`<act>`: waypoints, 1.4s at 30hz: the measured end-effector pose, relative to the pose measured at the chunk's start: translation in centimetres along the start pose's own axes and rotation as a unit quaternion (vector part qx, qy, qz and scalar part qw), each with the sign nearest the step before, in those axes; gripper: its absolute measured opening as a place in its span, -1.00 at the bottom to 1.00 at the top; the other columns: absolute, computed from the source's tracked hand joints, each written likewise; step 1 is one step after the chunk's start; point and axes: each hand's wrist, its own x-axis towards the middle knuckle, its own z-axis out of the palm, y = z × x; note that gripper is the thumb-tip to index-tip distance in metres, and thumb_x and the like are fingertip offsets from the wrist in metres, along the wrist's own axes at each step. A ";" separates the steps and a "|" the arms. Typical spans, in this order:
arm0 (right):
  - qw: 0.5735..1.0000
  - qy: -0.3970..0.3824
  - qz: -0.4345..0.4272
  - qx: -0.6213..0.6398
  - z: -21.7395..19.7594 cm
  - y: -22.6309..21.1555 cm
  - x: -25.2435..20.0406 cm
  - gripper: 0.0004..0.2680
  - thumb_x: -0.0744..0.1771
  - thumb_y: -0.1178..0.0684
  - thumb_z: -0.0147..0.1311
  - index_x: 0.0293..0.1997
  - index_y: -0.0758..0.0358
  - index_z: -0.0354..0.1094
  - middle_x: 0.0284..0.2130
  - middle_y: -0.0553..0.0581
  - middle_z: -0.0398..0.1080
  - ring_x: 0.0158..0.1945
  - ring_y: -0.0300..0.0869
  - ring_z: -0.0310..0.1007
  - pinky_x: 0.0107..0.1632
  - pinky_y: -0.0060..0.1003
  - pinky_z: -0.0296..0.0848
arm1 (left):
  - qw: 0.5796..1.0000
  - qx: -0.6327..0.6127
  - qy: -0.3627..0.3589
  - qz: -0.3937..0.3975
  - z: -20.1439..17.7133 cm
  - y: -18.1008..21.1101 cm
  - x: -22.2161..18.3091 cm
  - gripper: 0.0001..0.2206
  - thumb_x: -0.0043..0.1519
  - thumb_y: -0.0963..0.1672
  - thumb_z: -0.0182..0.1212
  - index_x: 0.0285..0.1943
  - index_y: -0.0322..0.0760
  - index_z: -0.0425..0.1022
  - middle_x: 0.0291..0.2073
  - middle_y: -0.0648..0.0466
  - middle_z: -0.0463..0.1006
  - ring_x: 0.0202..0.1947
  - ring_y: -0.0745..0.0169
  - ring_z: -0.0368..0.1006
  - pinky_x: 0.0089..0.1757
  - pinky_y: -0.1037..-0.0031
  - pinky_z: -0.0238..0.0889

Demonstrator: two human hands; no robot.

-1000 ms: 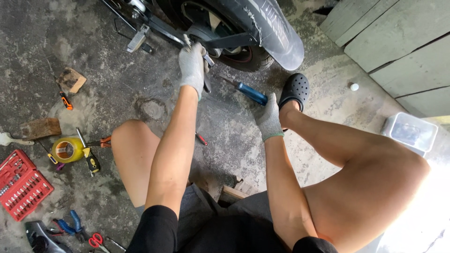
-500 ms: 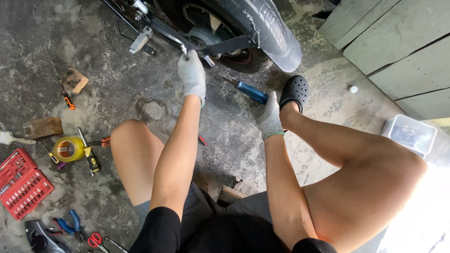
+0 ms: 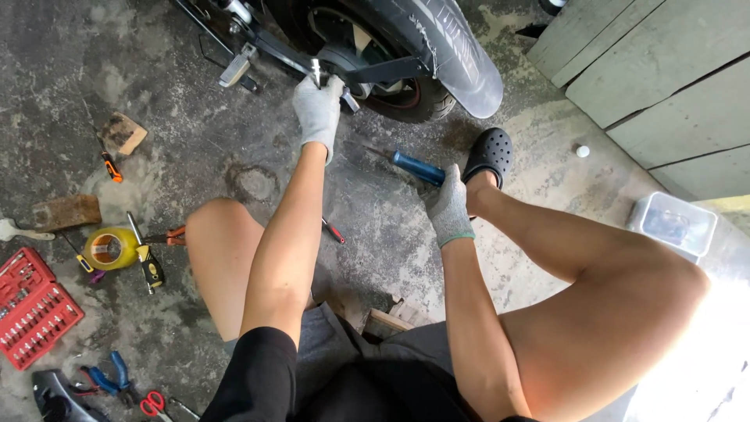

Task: The person sits on the floor beside an electric scooter and uses a hand driver and a cordless screwdriver to loosen and remove bolts from the rear wheel hub area. They reposition the scooter's fender, handle fasteners one at a time, and set tools down on the floor between steps.

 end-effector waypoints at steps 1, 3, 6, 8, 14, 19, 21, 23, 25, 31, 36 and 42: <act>1.000 0.011 0.003 -0.016 -0.2 0.0 0.1 -0.73 0.41 -0.06 -0.01 0.03 0.38 0.14 -0.14 0.31 0.26 -0.18 0.04 0.44 -0.16 -0.04 0.59 | 0.991 0.125 0.013 0.048 0.2 1.4 -0.4 -0.87 0.16 -0.15 0.31 -0.32 -0.38 0.57 -0.49 -0.05 0.61 -0.48 0.17 0.53 -0.36 0.31 0.35; 0.999 0.022 0.005 -0.031 -0.8 0.0 0.7 -0.72 0.41 -0.09 -0.05 0.03 0.39 0.16 -0.16 0.31 0.28 -0.20 0.03 0.44 -0.19 -0.03 0.58 | 0.964 0.247 0.025 0.094 0.4 2.7 -0.6 -0.87 0.13 -0.16 0.31 -0.35 -0.39 0.54 -0.54 -0.05 0.59 -0.51 0.16 0.54 -0.36 0.34 0.37; 0.999 0.014 -0.005 -0.029 -1.0 0.2 1.0 -0.71 0.40 -0.10 -0.03 0.00 0.40 0.17 -0.18 0.33 0.30 -0.24 0.06 0.44 -0.20 -0.04 0.57 | 0.965 0.222 -0.004 0.139 0.0 1.7 0.5 -0.87 0.09 -0.17 0.26 -0.33 -0.42 0.52 -0.54 -0.07 0.57 -0.51 0.14 0.55 -0.37 0.36 0.40; 0.999 0.038 0.011 -0.037 -0.1 -0.2 -0.4 -0.73 0.38 -0.11 -0.04 0.00 0.34 0.21 -0.19 0.30 0.32 -0.24 0.02 0.47 -0.20 -0.04 0.57 | 0.953 0.276 0.003 0.124 -0.6 -0.1 1.7 -0.84 0.15 -0.14 0.26 -0.41 -0.38 0.53 -0.60 0.01 0.57 -0.56 0.26 0.51 -0.40 0.43 0.33; 0.997 0.044 0.018 -0.065 0.4 0.4 0.1 -0.73 0.39 -0.08 -0.03 -0.02 0.39 0.19 -0.21 0.32 0.30 -0.22 0.04 0.45 -0.20 -0.03 0.54 | 0.969 0.130 -0.045 -0.207 -0.4 5.5 -2.1 -0.79 0.27 -0.09 0.07 -0.43 -0.23 0.39 -0.68 0.18 0.40 -0.76 0.46 0.22 -0.66 0.53 0.07; 0.999 -0.019 0.042 0.028 0.9 0.9 0.1 -0.72 0.38 -0.09 -0.02 0.02 0.36 0.15 -0.12 0.33 0.31 -0.12 0.07 0.46 -0.09 -0.01 0.54 | 0.980 0.125 -0.081 -0.134 -1.6 12.6 -11.3 -0.77 0.35 -0.02 0.13 -0.26 -0.23 0.50 -0.56 0.17 0.49 -0.73 0.55 0.23 -0.64 0.62 0.08; 0.996 -0.025 0.066 0.048 1.4 0.9 -1.0 -0.73 0.38 -0.08 -0.02 0.04 0.34 0.14 -0.10 0.31 0.29 -0.08 0.06 0.46 -0.06 -0.03 0.54 | 0.985 0.095 -0.097 -0.104 -2.2 12.8 -14.0 -0.77 0.37 -0.04 0.12 -0.21 -0.26 0.52 -0.48 0.16 0.58 -0.71 0.57 0.25 -0.64 0.64 0.07; 0.990 -0.073 0.115 0.033 2.2 0.9 -2.2 -0.75 0.39 -0.04 0.00 0.05 0.33 0.13 -0.06 0.35 0.29 -0.07 0.07 0.43 -0.10 -0.10 0.46 | 0.989 0.060 -0.085 -0.102 -2.6 12.6 -16.0 -0.78 0.38 -0.06 0.11 -0.16 -0.30 0.52 -0.45 0.11 0.59 -0.71 0.57 0.24 -0.63 0.64 0.07; 0.989 -0.050 0.132 0.042 2.9 1.1 -3.5 -0.69 0.37 -0.13 0.00 0.06 0.31 0.14 -0.07 0.32 0.27 -0.11 0.03 0.38 -0.11 -0.08 0.46 | 0.992 0.040 -0.075 -0.095 -3.2 12.1 -17.6 -0.78 0.38 -0.06 0.12 -0.13 -0.32 0.53 -0.42 0.09 0.60 -0.71 0.57 0.24 -0.62 0.64 0.08; 0.980 -0.070 0.179 0.053 5.5 0.5 -7.1 -0.61 0.32 -0.20 0.08 0.08 0.32 0.21 -0.09 0.32 0.33 -0.19 -0.01 0.38 -0.18 -0.12 0.48 | 0.996 -0.005 -0.003 -0.084 -4.3 11.3 -19.2 -0.75 0.39 -0.05 0.15 -0.08 -0.35 0.55 -0.43 0.06 0.58 -0.70 0.57 0.22 -0.61 0.63 0.08; 0.980 -0.121 0.154 0.023 6.0 -0.2 -8.6 -0.64 0.34 -0.08 0.13 0.11 0.41 0.21 -0.08 0.42 0.36 -0.16 0.03 0.41 -0.19 -0.12 0.48 | 0.997 -0.015 0.031 -0.062 -4.1 12.8 -19.0 -0.72 0.38 -0.02 0.16 -0.09 -0.35 0.57 -0.43 0.16 0.56 -0.71 0.56 0.23 -0.61 0.62 0.08; 0.988 -0.100 0.119 0.000 6.7 -0.6 -10.3 -0.67 0.32 -0.06 0.14 0.04 0.37 0.19 -0.11 0.34 0.33 -0.21 0.02 0.44 -0.18 -0.06 0.49 | 0.994 0.035 0.046 -0.097 -3.5 14.6 -18.6 -0.69 0.37 0.01 0.17 -0.09 -0.32 0.59 -0.66 0.23 0.34 -0.72 0.56 0.16 -0.61 0.59 0.01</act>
